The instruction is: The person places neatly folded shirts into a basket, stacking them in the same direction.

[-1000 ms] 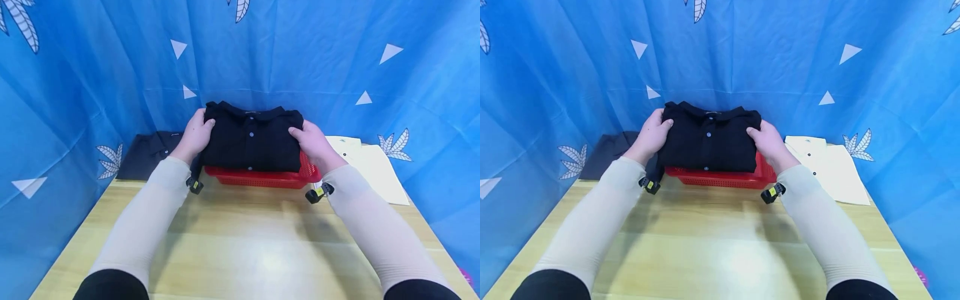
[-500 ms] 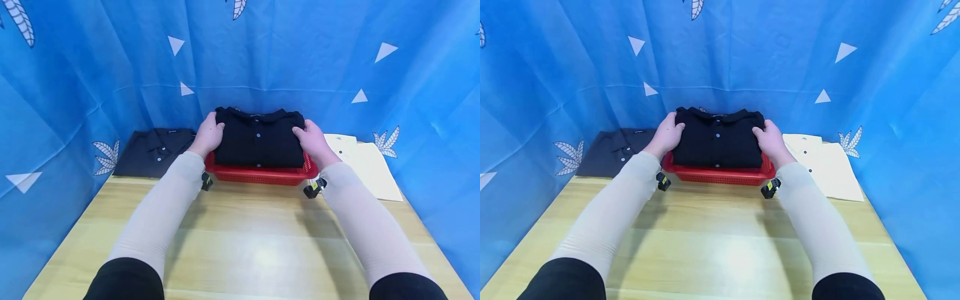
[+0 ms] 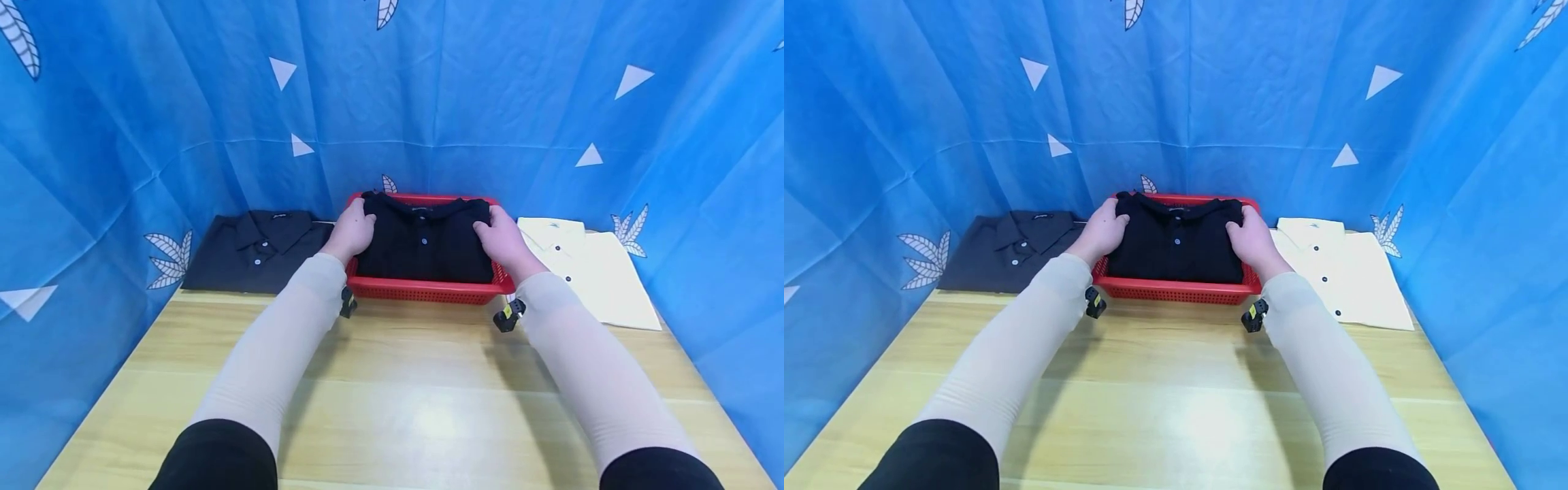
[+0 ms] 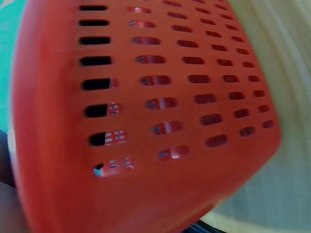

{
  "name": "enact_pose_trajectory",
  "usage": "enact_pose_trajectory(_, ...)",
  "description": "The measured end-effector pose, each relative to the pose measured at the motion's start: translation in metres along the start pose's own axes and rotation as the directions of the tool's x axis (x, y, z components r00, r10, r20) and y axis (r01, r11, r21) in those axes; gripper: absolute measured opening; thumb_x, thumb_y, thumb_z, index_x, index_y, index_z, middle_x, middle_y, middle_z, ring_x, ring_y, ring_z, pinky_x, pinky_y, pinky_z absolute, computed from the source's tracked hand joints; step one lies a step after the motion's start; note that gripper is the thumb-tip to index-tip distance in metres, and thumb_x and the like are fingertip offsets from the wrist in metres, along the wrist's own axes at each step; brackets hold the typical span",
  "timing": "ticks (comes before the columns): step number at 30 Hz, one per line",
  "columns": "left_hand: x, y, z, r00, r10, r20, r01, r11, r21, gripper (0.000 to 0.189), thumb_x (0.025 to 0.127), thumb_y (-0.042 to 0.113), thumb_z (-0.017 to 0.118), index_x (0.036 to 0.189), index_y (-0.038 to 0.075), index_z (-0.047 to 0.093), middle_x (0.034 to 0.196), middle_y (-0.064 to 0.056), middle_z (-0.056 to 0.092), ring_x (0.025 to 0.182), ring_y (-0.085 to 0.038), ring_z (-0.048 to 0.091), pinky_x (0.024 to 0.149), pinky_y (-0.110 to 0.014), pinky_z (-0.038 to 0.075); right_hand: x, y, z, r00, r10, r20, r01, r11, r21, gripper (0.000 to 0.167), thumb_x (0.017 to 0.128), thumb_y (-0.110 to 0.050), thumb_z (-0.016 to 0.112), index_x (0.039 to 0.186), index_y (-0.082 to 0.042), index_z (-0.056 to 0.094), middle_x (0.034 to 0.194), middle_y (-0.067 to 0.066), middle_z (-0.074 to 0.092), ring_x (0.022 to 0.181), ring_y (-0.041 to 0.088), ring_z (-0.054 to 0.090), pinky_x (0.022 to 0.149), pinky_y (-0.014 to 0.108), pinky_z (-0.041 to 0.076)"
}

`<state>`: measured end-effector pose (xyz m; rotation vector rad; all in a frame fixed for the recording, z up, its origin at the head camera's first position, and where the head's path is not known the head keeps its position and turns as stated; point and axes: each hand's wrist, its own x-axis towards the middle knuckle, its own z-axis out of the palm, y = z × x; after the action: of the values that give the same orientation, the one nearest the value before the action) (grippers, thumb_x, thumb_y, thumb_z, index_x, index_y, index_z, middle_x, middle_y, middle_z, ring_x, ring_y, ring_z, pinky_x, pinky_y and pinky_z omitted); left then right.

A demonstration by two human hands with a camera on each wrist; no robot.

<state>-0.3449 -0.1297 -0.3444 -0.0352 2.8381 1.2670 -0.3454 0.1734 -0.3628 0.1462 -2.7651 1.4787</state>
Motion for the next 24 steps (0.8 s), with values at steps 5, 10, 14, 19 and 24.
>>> enact_pose_trajectory(5, 0.001, -0.008, 0.006, 1.000, 0.015, 0.020, -0.015, 1.000, 0.008, 0.060, 0.110, 0.027, 0.042, 0.161, 0.004, 0.019, 0.165, -0.014, 0.026, 0.150, -0.032, 0.025, 0.120, -0.049, 0.024, 0.003, 0.005, 0.007, 0.998, -0.065, -0.021, 0.061, 0.988, -0.141, 0.051, 0.105, -0.023, 0.049, 0.146, 0.005, 0.037, 0.149, 0.028, 0.043, 0.138, 0.041, 0.041, 0.114, 0.056, 0.032)
enact_pose_trajectory(10, 0.000, -0.014, 0.011, 0.999, 0.042, 0.014, -0.042, 0.998, 0.045, 0.058, 0.110, 0.026, 0.044, 0.159, 0.004, 0.023, 0.162, -0.014, 0.032, 0.147, -0.032, 0.032, 0.118, -0.049, 0.029, 0.002, 0.007, 0.017, 0.996, -0.087, 0.001, 0.085, 0.967, -0.242, 0.058, 0.105, -0.023, 0.048, 0.152, 0.006, 0.030, 0.153, 0.029, 0.039, 0.140, 0.043, 0.039, 0.116, 0.055, 0.030)
enact_pose_trajectory(14, 0.000, -0.015, 0.014, 0.999, 0.036, 0.034, -0.039, 0.996, 0.078, 0.059, 0.109, 0.027, 0.045, 0.160, 0.007, 0.022, 0.162, -0.012, 0.032, 0.148, -0.030, 0.032, 0.117, -0.050, 0.030, -0.001, 0.006, 0.023, 0.997, -0.033, 0.063, 0.048, 0.963, -0.265, 0.066, 0.106, -0.024, 0.050, 0.158, 0.004, 0.020, 0.160, 0.026, 0.029, 0.146, 0.041, 0.030, 0.118, 0.054, 0.026)
enact_pose_trajectory(19, 0.000, -0.017, 0.021, 0.998, 0.036, 0.057, -0.042, 0.994, 0.099, 0.062, 0.108, 0.026, 0.049, 0.160, 0.008, 0.021, 0.161, -0.012, 0.034, 0.146, -0.033, 0.034, 0.115, -0.053, 0.033, -0.003, 0.007, 0.024, 0.998, -0.018, 0.064, 0.035, 0.962, -0.271, 0.068, 0.105, -0.022, 0.050, 0.159, 0.004, 0.017, 0.161, 0.026, 0.026, 0.148, 0.041, 0.027, 0.118, 0.054, 0.024)
enact_pose_trajectory(24, -0.001, -0.022, 0.027, 0.995, -0.002, 0.102, -0.011, 0.992, 0.125, 0.067, 0.106, 0.027, 0.052, 0.162, 0.011, 0.017, 0.161, -0.012, 0.034, 0.146, -0.034, 0.034, 0.113, -0.055, 0.034, -0.001, 0.008, 0.025, 0.997, -0.028, 0.067, 0.046, 0.956, -0.288, 0.069, 0.105, -0.022, 0.051, 0.159, 0.004, 0.016, 0.161, 0.026, 0.026, 0.148, 0.041, 0.027, 0.119, 0.054, 0.024)
